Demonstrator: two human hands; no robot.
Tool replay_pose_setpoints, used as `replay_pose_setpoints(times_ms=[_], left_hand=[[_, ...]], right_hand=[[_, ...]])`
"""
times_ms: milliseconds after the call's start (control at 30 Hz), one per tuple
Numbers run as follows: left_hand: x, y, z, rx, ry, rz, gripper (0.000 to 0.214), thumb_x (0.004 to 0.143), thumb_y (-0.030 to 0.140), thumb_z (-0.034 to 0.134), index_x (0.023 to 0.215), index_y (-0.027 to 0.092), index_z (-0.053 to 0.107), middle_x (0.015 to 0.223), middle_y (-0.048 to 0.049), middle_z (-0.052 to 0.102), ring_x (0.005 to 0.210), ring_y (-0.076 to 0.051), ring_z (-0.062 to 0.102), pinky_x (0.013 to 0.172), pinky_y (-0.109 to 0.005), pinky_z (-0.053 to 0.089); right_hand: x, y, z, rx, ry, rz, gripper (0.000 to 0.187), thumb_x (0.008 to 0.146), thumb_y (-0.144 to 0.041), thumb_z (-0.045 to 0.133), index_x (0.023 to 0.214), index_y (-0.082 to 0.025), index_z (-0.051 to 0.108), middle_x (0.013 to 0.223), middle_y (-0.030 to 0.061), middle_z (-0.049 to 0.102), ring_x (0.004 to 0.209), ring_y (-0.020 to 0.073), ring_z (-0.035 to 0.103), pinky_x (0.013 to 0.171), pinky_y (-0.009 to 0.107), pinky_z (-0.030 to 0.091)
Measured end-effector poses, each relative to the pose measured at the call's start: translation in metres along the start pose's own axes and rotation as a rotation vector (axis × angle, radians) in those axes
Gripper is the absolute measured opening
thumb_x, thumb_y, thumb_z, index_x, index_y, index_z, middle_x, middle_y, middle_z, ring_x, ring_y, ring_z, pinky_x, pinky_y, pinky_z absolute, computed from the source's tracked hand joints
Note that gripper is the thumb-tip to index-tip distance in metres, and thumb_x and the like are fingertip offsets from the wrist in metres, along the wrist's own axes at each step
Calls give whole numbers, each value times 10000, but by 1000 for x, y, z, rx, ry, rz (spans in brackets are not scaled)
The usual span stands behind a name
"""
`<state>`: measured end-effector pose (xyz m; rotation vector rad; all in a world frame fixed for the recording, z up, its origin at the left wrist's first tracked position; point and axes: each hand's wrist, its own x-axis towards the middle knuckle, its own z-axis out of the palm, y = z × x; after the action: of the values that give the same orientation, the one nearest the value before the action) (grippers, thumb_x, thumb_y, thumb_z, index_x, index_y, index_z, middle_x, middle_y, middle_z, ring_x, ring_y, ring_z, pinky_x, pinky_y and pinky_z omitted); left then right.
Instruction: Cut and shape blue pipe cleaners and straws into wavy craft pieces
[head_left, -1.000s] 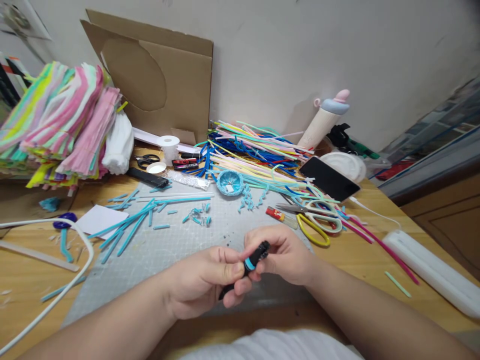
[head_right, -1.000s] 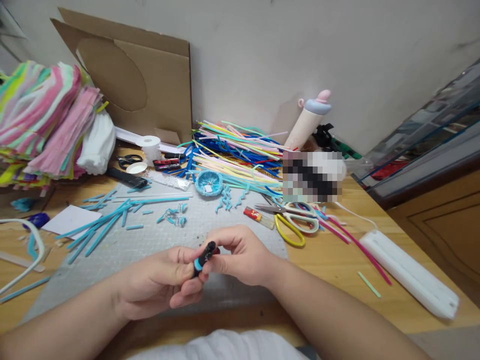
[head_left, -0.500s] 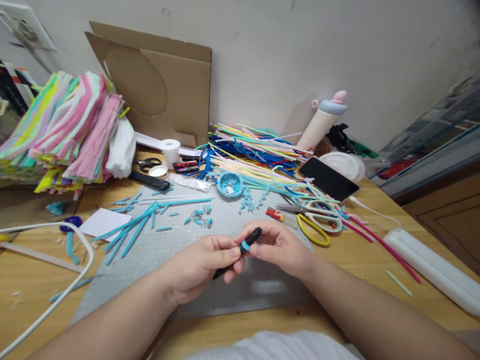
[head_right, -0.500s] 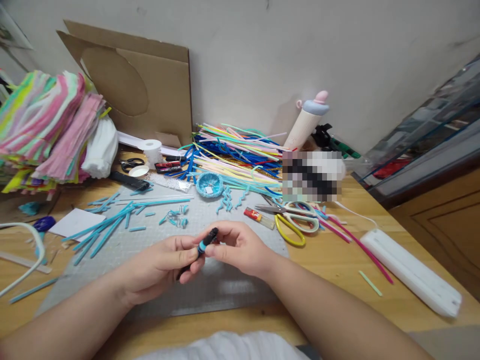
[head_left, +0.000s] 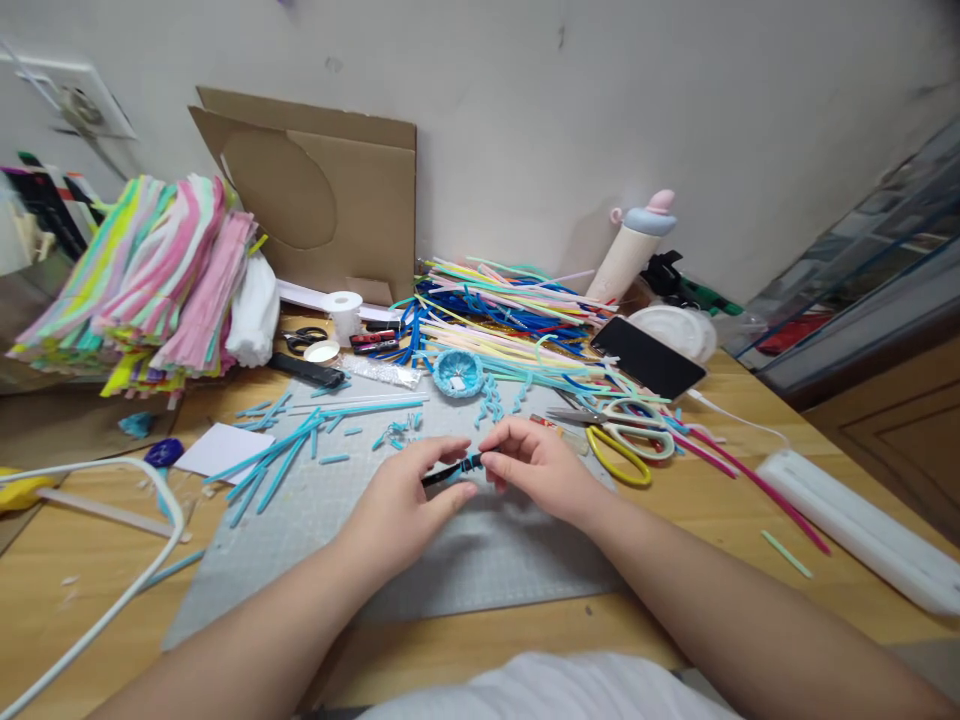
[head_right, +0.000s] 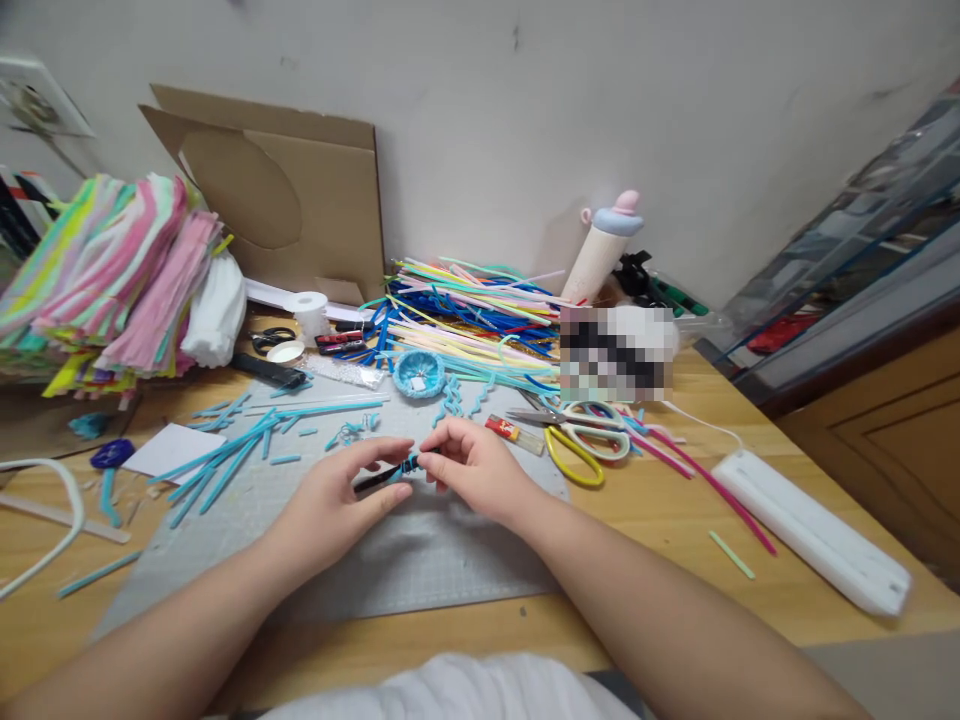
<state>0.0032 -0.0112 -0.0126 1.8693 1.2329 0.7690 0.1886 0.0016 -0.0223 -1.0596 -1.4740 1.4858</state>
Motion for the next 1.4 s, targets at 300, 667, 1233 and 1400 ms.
replay_pose_setpoints(times_ms=[300, 667, 1233, 1400], left_hand=[[6, -1, -2, 175, 60, 12, 157, 768, 255, 589, 897, 217, 670, 851, -7, 709, 788, -164, 632, 704, -276, 483], [13, -17, -11, 326, 156, 100, 121, 697, 210, 639, 809, 224, 682, 929, -29, 674, 932, -223, 580, 851, -345, 414], [20, -13, -38, 28, 547, -63, 269, 769, 353, 555, 983, 213, 639, 819, -8, 617, 607, -129, 497, 571, -245, 389], [24, -23, -46, 31, 713, -84, 342, 829, 328, 427, 1133, 198, 516, 1007, -55, 602, 822, -157, 565, 685, -244, 435]], right_hand=[[3, -7, -7, 191, 288, -66, 143, 684, -230, 680, 674, -152, 561, 450, -51, 514, 399, 61, 434, 401, 173, 334], [22, 0, -45, 534, 681, -121, 236, 634, -198, 628, 589, -187, 397, 413, -105, 368, 342, 28, 299, 332, 140, 234], [19, -16, -62, 769, 877, -85, 202, 655, -205, 544, 625, -201, 345, 420, -109, 339, 327, 36, 278, 319, 157, 189], [16, -28, -83, 791, 932, -156, 130, 693, -213, 465, 636, -196, 348, 485, -82, 401, 352, 39, 316, 330, 160, 224]])
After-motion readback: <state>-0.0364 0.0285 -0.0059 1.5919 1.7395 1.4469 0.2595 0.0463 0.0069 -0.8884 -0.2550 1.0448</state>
